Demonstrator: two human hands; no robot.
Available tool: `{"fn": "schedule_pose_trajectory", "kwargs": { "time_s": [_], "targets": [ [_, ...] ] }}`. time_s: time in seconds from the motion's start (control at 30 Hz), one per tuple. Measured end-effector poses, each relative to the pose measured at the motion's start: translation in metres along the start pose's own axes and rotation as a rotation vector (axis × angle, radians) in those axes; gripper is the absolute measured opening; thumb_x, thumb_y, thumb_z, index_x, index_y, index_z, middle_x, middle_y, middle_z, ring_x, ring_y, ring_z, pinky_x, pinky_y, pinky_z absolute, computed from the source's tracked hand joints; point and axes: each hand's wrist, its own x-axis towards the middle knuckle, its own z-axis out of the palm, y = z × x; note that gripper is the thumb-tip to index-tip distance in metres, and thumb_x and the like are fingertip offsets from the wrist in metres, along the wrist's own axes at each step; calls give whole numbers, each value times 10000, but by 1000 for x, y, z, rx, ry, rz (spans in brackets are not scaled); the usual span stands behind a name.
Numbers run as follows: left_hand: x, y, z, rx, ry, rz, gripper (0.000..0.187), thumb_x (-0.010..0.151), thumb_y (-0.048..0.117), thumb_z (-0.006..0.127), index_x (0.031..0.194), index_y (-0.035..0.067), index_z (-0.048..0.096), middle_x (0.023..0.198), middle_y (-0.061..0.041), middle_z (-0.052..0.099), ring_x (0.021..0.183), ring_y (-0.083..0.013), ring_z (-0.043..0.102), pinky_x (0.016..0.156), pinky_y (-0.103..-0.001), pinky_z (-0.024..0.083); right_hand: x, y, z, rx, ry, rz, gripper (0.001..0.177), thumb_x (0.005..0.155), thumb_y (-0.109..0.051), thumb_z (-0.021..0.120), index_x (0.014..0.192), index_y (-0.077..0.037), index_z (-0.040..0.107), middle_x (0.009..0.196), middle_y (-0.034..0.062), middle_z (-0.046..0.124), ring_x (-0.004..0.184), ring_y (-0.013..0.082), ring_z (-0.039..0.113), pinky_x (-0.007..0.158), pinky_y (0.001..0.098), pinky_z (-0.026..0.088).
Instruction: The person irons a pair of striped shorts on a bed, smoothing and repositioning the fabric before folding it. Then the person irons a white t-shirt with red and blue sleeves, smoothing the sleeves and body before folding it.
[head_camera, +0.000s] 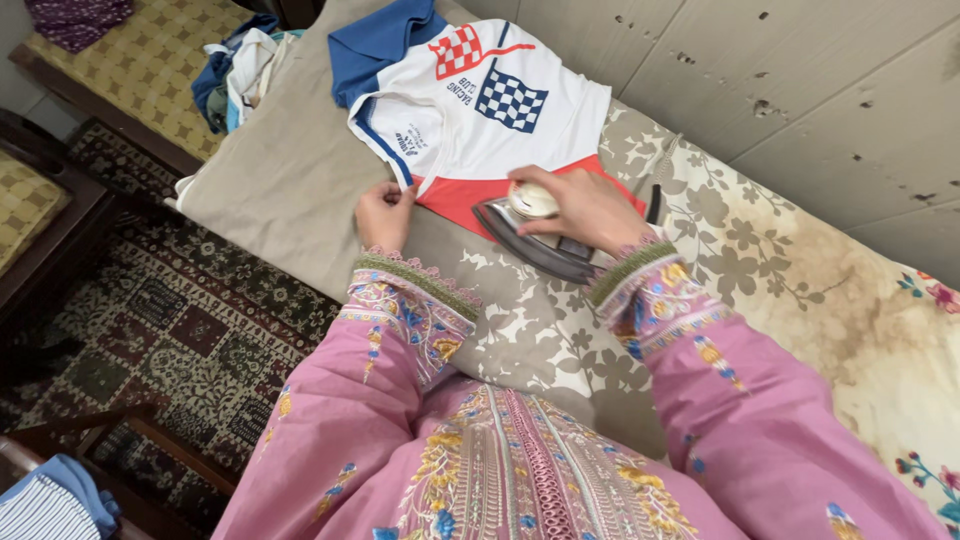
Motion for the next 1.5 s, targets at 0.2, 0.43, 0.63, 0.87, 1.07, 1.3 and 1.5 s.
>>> {"fn": "schedule_pose_trajectory", "kwargs": {
  "time_s": [0.2, 0.43, 0.63, 0.87, 1.07, 1.3, 1.5],
  "targets": [
    [8, -22, 6, -109, -6, -3, 273, 838, 268, 843, 858, 4, 780, 695, -58, 742, 588, -95, 658, 572, -282, 512, -8, -2, 4, -49, 120, 65, 653, 744, -510, 846, 1316, -292, 620, 873, 142, 752, 844, 347, 727, 749, 462, 556],
    [18, -58, 23, -316, 149, 73, 287, 911, 236, 800, 820, -17, 700, 688, -5, 664, 616, -70, 578, 585, -259, 492, 61, -36, 28, -65, 175, -114, 640, 789, -519, 831, 1343, -284, 615, 899, 152, 742, 809, 376, 712, 709, 479, 549],
    [30, -84, 34, -618, 177, -30, 264, 1029, 220, 655, 892, -5, 660, 712, 14, 620, 629, -84, 519, 575, -265, 413, 76, -55, 27, -68, 82, -88, 700, 781, -523, 815, 1422, -354, 589, 868, 158, 740, 792, 375, 707, 712, 473, 553],
    [16, -37, 16, -250, 102, 6, 261, 849, 248, 785, 883, 6, 693, 747, -45, 713, 665, -135, 657, 652, -310, 534, 26, -25, 22, 32, 121, -32, 628, 749, -417, 853, 1339, -317, 663, 932, 146, 763, 809, 337, 734, 730, 453, 562],
    [6, 6, -4, 163, -18, 177, 503, 625, 287, 947, 952, 33, 663, 828, -90, 698, 755, -268, 678, 644, -393, 529, -22, -13, 8, -36, 82, 213, 654, 732, -433, 860, 1349, -343, 660, 859, 161, 745, 789, 329, 731, 715, 455, 558],
    [21, -40, 10, -16, -57, 143, 399, 726, 146, 883, 1016, 60, 623, 780, -54, 688, 697, -194, 670, 675, -355, 535, 18, -37, 18, -51, 132, 178, 651, 760, -471, 842, 1372, -372, 642, 849, 161, 741, 763, 341, 714, 721, 465, 554],
    [24, -38, 17, -350, 107, 103, 241, 853, 61, 758, 1039, 31, 608, 784, -23, 647, 678, -110, 600, 646, -270, 505, 50, -55, 26, 6, 169, 92, 679, 754, -410, 857, 1388, -354, 620, 962, 135, 757, 839, 353, 717, 741, 467, 557]
  ]
}}
